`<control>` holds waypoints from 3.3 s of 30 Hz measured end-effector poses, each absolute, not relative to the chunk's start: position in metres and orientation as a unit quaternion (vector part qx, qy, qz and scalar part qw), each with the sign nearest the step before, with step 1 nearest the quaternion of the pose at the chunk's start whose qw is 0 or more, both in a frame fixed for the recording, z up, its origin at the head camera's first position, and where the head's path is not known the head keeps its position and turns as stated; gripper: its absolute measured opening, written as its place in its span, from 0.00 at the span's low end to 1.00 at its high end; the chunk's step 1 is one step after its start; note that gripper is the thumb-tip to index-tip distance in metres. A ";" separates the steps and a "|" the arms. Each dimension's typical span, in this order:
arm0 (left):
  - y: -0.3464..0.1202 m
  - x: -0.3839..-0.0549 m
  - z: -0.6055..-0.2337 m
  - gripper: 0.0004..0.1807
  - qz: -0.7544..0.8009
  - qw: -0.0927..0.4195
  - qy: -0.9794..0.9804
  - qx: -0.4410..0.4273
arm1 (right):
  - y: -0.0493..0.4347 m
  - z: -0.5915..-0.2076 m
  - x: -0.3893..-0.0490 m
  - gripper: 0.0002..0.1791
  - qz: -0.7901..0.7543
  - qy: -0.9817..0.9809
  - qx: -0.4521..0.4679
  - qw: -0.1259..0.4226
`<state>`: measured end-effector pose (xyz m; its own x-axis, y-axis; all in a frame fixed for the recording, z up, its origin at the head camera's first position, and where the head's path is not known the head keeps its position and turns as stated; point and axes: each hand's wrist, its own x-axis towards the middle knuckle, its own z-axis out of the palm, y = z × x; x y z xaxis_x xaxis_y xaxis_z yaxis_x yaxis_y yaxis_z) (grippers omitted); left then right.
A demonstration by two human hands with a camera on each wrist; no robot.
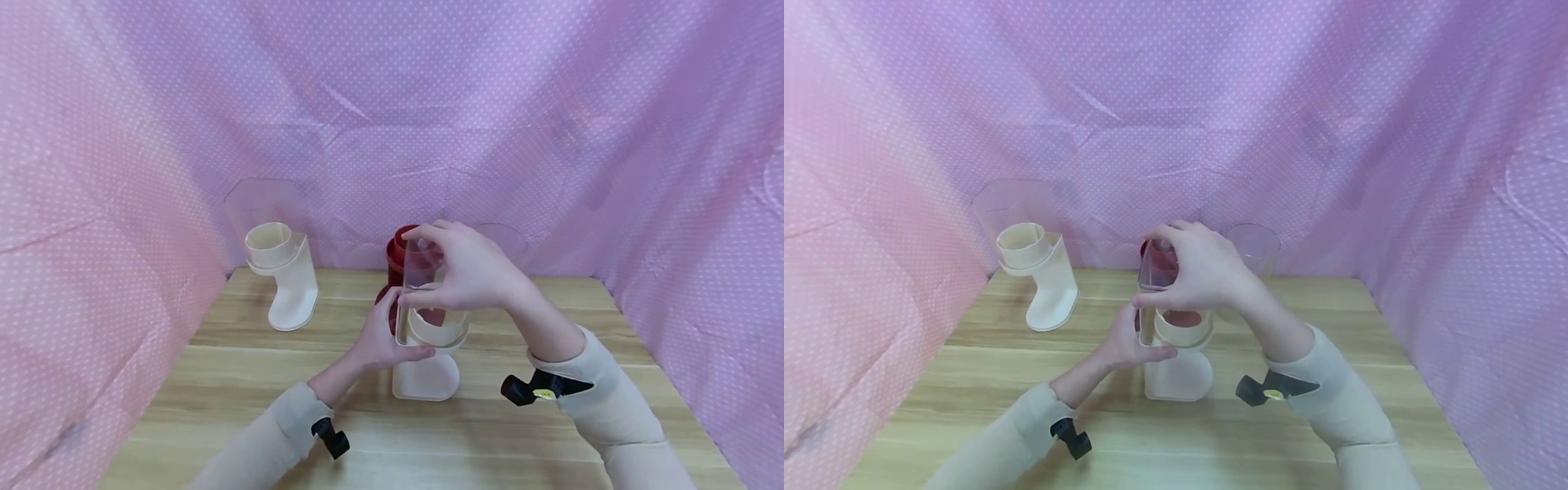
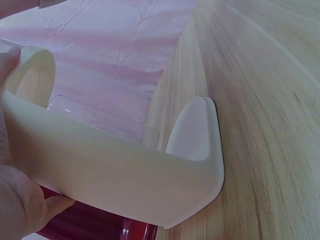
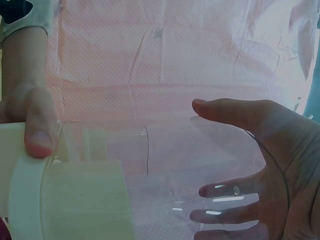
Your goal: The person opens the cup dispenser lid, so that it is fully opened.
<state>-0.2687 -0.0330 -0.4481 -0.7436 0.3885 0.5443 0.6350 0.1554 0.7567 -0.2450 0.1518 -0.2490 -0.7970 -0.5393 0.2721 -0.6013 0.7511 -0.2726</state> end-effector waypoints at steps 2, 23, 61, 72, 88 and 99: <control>-0.033 -0.270 -0.448 0.49 -0.553 0.115 -0.750 -0.343 | 0.152 -0.249 -0.243 0.47 0.173 -0.931 0.307 0.095; -0.032 -0.263 -0.450 0.50 -0.582 0.098 -0.738 -0.328 | 0.191 -0.270 -0.246 0.44 0.335 -0.872 0.341 0.107; -0.032 -0.267 -0.451 0.48 -0.572 0.096 -0.742 -0.336 | 0.190 -0.273 -0.240 0.44 0.340 -0.874 0.329 0.113; -0.033 -0.265 -0.449 0.50 -0.566 0.086 -0.754 -0.321 | 0.191 -0.264 -0.251 0.44 0.341 -0.884 0.314 0.066; -0.036 -0.264 -0.448 0.51 -0.583 0.049 -0.745 -0.320 | 0.189 -0.258 -0.251 0.41 0.298 -0.874 0.375 0.076; -0.037 -0.267 -0.449 0.50 -0.592 0.062 -0.736 -0.322 | 0.187 -0.245 -0.233 0.43 0.308 -0.861 0.379 0.140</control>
